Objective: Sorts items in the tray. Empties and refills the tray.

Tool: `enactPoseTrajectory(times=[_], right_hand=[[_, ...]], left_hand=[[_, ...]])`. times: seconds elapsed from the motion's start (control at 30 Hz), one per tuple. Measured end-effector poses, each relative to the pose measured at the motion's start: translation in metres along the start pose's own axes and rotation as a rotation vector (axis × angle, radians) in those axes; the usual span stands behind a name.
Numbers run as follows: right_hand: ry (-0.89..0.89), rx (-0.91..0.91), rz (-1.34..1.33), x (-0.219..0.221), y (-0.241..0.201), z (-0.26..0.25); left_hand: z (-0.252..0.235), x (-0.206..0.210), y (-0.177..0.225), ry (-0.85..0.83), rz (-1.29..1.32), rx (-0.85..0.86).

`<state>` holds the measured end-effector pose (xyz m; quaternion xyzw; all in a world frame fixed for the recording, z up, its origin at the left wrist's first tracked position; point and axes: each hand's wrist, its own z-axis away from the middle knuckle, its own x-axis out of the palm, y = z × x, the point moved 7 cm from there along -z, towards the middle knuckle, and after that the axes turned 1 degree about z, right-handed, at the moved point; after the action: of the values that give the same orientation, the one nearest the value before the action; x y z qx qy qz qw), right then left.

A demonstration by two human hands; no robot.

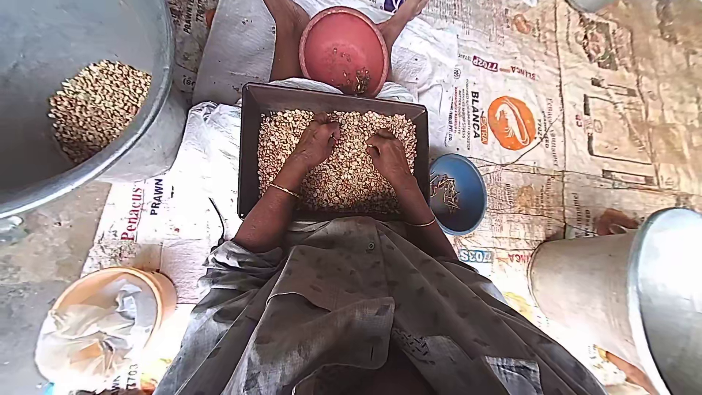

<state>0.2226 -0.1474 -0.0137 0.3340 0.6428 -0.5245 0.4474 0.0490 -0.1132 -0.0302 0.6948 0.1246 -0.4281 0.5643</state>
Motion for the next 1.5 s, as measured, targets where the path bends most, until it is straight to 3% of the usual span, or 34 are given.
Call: enactPoseTrajectory(times=[0.2,0.33,0.53,0.57,0.67,0.73,0.9,1.03,1.33,1.43,1.5], right_hand=[[-0.053,-0.109,0.003,-0.004,-0.014,0.013],[-0.087,-0.214,-0.198,-0.003,-0.019,0.025],[-0.283,-0.238,-0.334,0.001,-0.033,0.018],[-0.255,-0.198,-0.387,-0.002,-0.033,0.011],[0.076,-0.002,-0.830,-0.023,-0.019,-0.017],[0.108,0.112,-0.934,-0.024,-0.013,-0.027],[-0.221,-0.106,-0.411,0.016,-0.050,-0.001],[-0.213,-0.164,-0.069,0.036,-0.055,0.008],[-0.176,-0.159,0.087,0.037,-0.064,0.013],[-0.204,-0.132,-0.066,0.035,-0.055,0.010],[-0.200,-0.116,-0.352,0.032,-0.047,0.009]], left_hand=[[0.002,-0.003,0.000,-0.006,0.009,-0.002],[0.002,-0.006,-0.001,0.009,-0.004,-0.002],[0.002,-0.013,-0.006,0.003,-0.016,0.003],[0.002,-0.014,-0.008,0.001,-0.019,0.008],[0.003,-0.019,-0.017,0.001,-0.014,0.034],[0.006,-0.021,-0.020,-0.001,0.000,0.034],[0.003,-0.023,-0.021,-0.017,-0.012,0.004],[0.002,-0.021,-0.022,-0.019,-0.038,0.004],[0.003,-0.021,-0.022,-0.011,-0.050,0.017],[0.003,-0.021,-0.021,-0.016,-0.045,0.002],[0.004,-0.022,-0.021,-0.013,-0.037,-0.005]])
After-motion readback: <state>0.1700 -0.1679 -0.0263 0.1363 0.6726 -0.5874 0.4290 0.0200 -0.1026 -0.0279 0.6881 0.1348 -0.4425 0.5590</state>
